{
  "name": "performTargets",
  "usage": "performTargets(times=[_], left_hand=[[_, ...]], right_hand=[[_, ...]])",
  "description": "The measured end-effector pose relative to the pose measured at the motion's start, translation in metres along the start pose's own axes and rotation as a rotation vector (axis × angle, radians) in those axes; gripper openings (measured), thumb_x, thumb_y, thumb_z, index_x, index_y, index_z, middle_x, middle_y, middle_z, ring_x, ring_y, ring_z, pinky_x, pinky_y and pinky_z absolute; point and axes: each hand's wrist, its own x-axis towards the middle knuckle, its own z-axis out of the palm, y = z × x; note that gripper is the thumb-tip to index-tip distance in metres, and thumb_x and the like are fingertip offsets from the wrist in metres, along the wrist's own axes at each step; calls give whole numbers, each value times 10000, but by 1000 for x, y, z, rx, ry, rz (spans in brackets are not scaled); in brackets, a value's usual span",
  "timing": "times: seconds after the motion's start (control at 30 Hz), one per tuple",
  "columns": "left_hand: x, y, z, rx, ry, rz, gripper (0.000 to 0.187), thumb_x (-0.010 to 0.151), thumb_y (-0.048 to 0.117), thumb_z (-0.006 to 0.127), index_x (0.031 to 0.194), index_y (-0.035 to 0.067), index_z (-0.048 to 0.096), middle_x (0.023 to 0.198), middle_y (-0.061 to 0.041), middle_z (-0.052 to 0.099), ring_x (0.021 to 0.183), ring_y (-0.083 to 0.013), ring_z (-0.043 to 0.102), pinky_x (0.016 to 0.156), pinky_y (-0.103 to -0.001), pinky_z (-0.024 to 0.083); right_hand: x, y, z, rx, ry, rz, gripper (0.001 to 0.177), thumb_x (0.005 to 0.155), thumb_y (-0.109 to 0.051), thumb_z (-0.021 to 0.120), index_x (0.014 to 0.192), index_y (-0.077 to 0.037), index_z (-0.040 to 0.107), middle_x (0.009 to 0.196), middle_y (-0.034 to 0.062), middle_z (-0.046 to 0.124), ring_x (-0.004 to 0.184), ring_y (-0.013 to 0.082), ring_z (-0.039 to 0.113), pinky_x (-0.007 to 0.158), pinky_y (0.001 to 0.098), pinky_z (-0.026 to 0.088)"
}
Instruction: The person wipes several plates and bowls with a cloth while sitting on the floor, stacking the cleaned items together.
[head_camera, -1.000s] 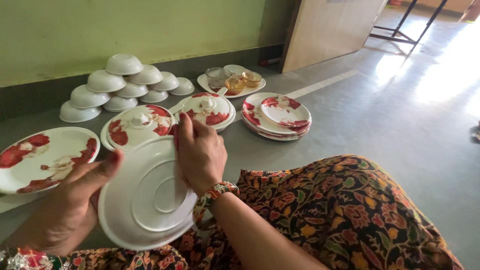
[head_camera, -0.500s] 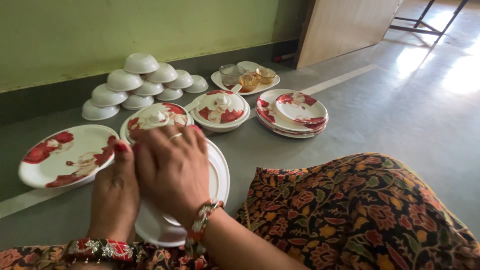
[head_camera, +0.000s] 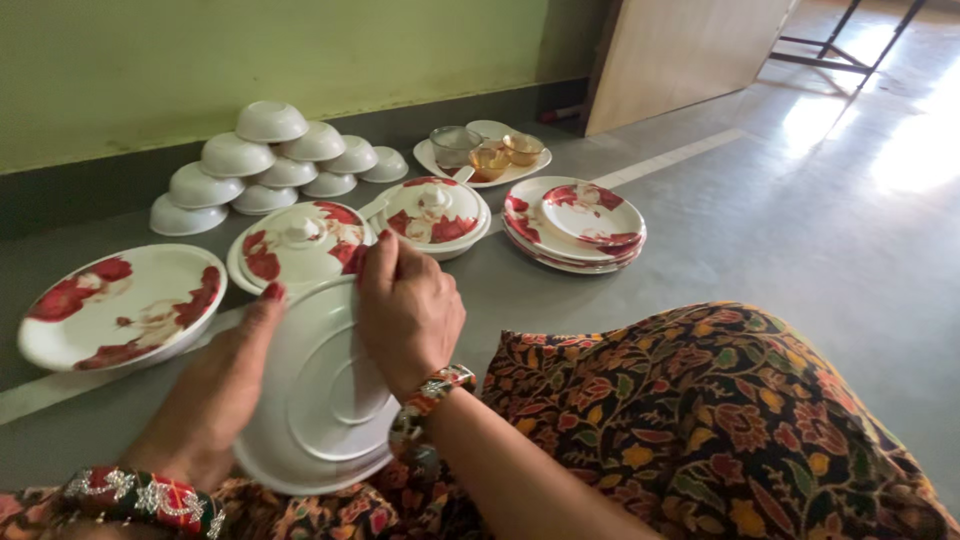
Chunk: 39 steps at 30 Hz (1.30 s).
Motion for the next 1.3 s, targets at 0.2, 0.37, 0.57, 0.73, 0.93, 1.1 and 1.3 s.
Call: performTargets(times=[0.2, 0.37, 0.57, 0.73, 0.93, 1.1, 1.3], left_hand=[[-11, 11, 14, -30, 23, -12, 713, 1039, 572, 406, 1282, -61, 628, 1280, -301, 689, 1163, -369, 630, 975, -459, 502], [-5, 16, -15, -598, 65, 116, 667, 1036, 552, 267, 1365, 53, 565, 1281, -124, 693, 1222, -277, 647, 1045, -421, 525], [7, 5, -43, -802, 217, 313, 542, 1057, 433, 315, 1422, 113, 557, 1435, -84, 642, 1313, -265, 646, 1100, -470, 550], [-3, 9, -26, -756, 263, 91, 574, 1004, 497, 287, 1392, 179, 566, 1417, -39, 655, 1262, -247, 658, 1032, -489, 541], [-19, 19, 3, -644, 257, -116, 570, 1001, 549, 346, 1389, 186, 554, 1355, -46, 663, 1197, -250, 659, 979, -470, 542], [-9, 2, 2, -692, 106, -54, 565, 984, 517, 373, 1363, 153, 582, 1344, -59, 677, 1176, -238, 676, 975, -423, 552], [1, 13, -36, -694, 198, -52, 608, 1038, 537, 264, 1328, 131, 611, 1323, -97, 682, 1172, -225, 691, 1033, -399, 554]], right_hand=[[-58, -16, 12, 61, 52, -690, 335, 1059, -291, 471, 1285, -167, 684, 1432, 99, 636, 1443, 325, 493, 1236, 501, 335], [-87, -12, 10, 17, -224, -923, 491, 1034, -246, 513, 1517, -168, 560, 1632, 125, 508, 1569, 379, 394, 1318, 542, 245], [-76, -1, 23, -51, -159, -913, 412, 1063, -309, 539, 1470, -255, 577, 1617, 67, 525, 1556, 347, 434, 1325, 497, 305], [-44, 2, 24, 9, -73, -644, 445, 1045, -312, 504, 1479, -240, 565, 1620, 128, 463, 1519, 387, 398, 1241, 467, 318], [-28, 2, 15, -49, -64, -519, 500, 991, -376, 528, 1464, -213, 537, 1587, 159, 431, 1452, 403, 376, 1185, 485, 278], [-49, -6, 18, -62, -149, -928, 478, 1072, -386, 491, 1486, -148, 501, 1604, 118, 472, 1566, 353, 373, 1328, 497, 228], [-76, -9, 9, 61, -381, -1044, 451, 1069, -274, 519, 1504, -154, 520, 1605, 124, 481, 1548, 357, 378, 1314, 515, 236]])
